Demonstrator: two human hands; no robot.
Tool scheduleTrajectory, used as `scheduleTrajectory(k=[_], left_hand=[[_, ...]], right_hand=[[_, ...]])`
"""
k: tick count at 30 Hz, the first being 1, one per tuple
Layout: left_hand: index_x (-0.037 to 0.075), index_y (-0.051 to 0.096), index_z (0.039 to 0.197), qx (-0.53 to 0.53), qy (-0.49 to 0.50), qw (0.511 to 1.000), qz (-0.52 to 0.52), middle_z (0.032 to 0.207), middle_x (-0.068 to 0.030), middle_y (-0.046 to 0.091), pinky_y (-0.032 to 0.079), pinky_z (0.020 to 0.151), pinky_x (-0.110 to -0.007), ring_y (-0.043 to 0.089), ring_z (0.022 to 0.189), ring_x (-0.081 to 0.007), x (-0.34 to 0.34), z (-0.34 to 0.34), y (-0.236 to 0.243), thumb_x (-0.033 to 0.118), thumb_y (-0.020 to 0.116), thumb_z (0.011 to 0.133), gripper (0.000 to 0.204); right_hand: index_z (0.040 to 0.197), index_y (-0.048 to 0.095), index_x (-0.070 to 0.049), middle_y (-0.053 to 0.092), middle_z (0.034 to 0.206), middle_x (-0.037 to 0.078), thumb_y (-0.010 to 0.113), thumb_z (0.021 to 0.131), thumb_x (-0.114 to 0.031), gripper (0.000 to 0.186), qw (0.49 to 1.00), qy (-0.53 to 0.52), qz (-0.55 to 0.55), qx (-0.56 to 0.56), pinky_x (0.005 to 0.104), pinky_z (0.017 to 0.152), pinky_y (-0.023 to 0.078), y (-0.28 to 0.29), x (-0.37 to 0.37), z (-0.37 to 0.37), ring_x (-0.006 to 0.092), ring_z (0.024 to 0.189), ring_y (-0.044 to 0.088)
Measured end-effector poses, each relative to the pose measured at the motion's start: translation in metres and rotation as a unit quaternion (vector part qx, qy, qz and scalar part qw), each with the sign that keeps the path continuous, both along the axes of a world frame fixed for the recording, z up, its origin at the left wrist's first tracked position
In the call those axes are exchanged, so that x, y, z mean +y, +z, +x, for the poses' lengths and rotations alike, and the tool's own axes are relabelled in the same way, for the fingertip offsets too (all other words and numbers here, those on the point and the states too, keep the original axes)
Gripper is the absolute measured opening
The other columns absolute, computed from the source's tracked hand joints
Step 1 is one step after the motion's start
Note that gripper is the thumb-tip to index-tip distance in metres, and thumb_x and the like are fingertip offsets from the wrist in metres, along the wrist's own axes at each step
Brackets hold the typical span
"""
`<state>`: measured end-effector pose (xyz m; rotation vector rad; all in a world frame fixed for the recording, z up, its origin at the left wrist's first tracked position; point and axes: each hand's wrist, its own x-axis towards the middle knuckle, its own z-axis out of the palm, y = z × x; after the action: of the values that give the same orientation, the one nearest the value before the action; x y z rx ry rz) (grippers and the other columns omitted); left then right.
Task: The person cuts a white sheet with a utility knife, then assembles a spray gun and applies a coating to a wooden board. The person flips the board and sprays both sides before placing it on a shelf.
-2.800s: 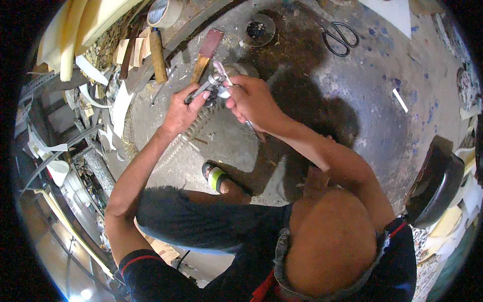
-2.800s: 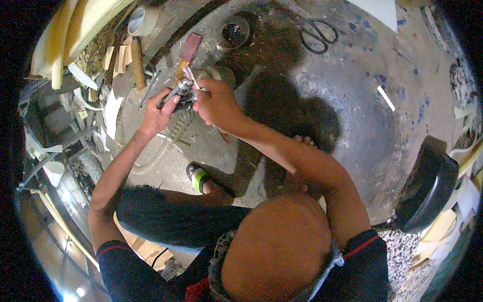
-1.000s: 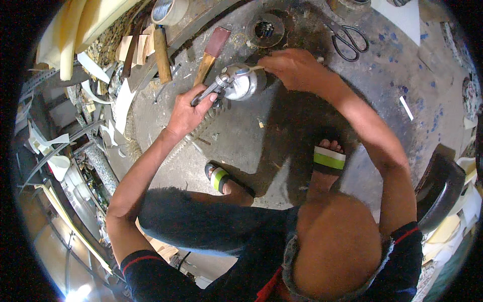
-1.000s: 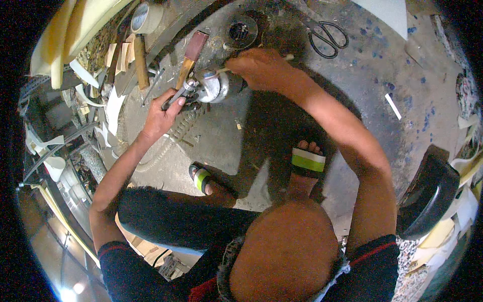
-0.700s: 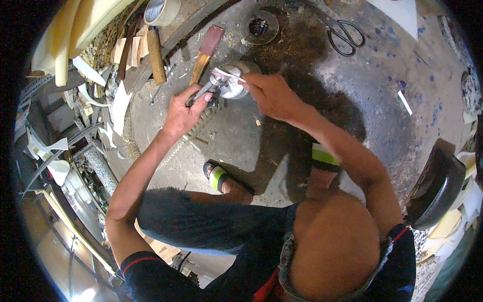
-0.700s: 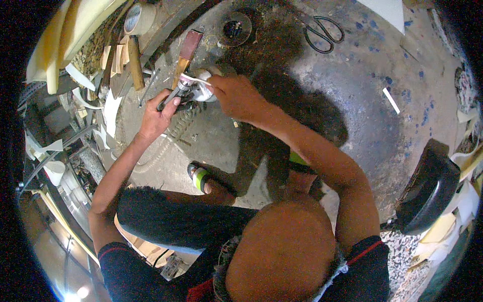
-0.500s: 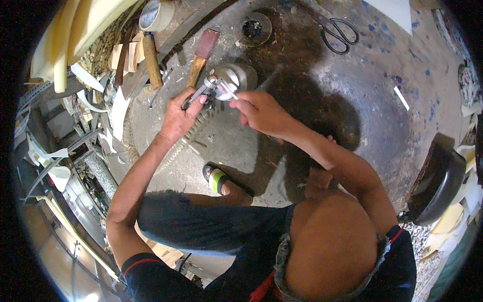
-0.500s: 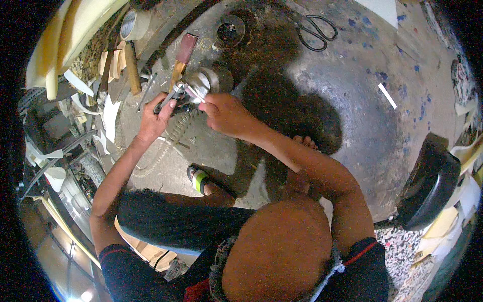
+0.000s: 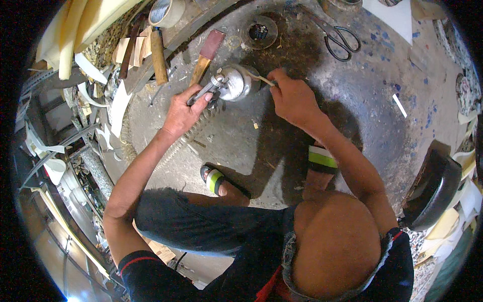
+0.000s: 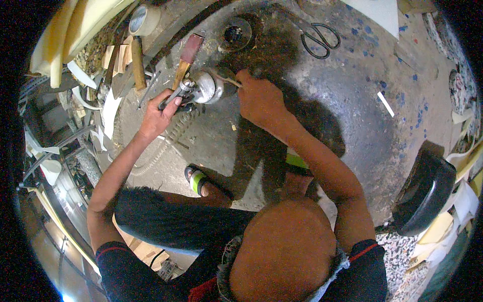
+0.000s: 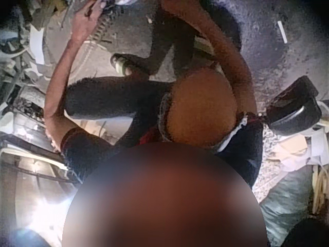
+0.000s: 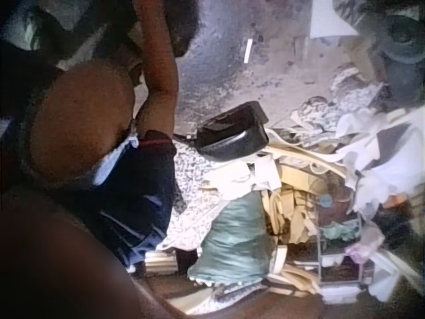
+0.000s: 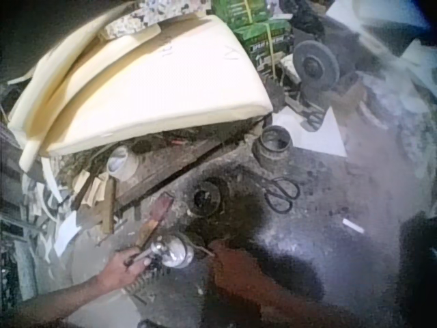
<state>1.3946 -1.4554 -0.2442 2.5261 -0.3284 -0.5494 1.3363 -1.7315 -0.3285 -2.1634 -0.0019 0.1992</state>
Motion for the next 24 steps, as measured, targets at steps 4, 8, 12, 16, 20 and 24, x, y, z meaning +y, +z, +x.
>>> scheduleTrajectory(k=[4,8,12,16,20,24], left_hand=[[0.002,0.063,0.092,0.012,0.006,1.000,0.007,0.064,-0.0082,0.056,0.045,0.057,-0.032,0.049,0.060,-0.0119,0.000,0.000,-0.001,0.029,0.068,0.093,0.027],[0.003,0.063,0.092,0.013,0.008,1.000,0.000,0.064,-0.0068,0.055,0.045,0.056,-0.031,0.049,0.060,-0.0117,-0.001,-0.002,0.002,0.029,0.067,0.094,0.027],[0.003,0.063,0.093,0.025,0.016,1.000,0.008,0.064,-0.0065,0.056,0.045,0.056,-0.031,0.049,0.060,-0.0116,-0.001,-0.001,0.002,0.029,0.068,0.093,0.026],[0.003,0.063,0.093,-0.021,-0.018,0.999,-0.018,0.064,-0.0080,0.055,0.045,0.056,-0.032,0.048,0.060,-0.0123,-0.001,-0.001,-0.001,0.029,0.068,0.093,0.026],[0.002,0.063,0.093,0.038,0.026,0.999,0.003,0.065,-0.0098,0.054,0.045,0.057,-0.032,0.047,0.061,-0.0131,-0.001,-0.002,0.000,0.027,0.069,0.093,0.026],[0.002,0.063,0.093,-0.021,-0.014,1.000,-0.014,0.064,-0.0089,0.053,0.044,0.057,-0.031,0.047,0.062,-0.0121,-0.001,-0.001,0.001,0.026,0.068,0.093,0.025]], right_hand=[[0.113,0.057,-0.011,0.069,0.081,0.018,0.056,0.086,-0.013,0.027,0.985,0.138,-0.101,-0.016,0.0516,0.067,0.054,0.004,0.016,0.009,0.0389,0.075,0.069],[0.113,0.058,-0.012,0.069,0.081,0.019,0.058,0.083,-0.013,0.031,0.980,0.130,-0.125,-0.089,0.0521,0.065,0.056,0.009,0.030,0.041,0.0394,0.076,0.069],[0.113,0.058,-0.011,0.070,0.083,0.019,0.057,0.083,-0.012,0.030,0.982,0.129,-0.108,-0.082,0.0507,0.065,0.056,0.013,0.024,0.032,0.0400,0.076,0.070],[0.114,0.058,-0.011,0.070,0.083,0.019,0.057,0.084,-0.012,0.030,0.974,0.171,-0.138,-0.050,0.0517,0.066,0.056,0.016,0.022,0.027,0.0402,0.077,0.070],[0.113,0.058,-0.010,0.069,0.082,0.019,0.058,0.082,-0.012,0.031,0.978,0.158,-0.124,-0.053,0.0527,0.068,0.056,0.016,0.026,0.039,0.0403,0.076,0.069],[0.111,0.059,-0.009,0.069,0.081,0.019,0.058,0.082,-0.012,0.029,0.977,0.170,-0.128,-0.022,0.0527,0.069,0.056,0.013,0.024,0.029,0.0400,0.076,0.069]])
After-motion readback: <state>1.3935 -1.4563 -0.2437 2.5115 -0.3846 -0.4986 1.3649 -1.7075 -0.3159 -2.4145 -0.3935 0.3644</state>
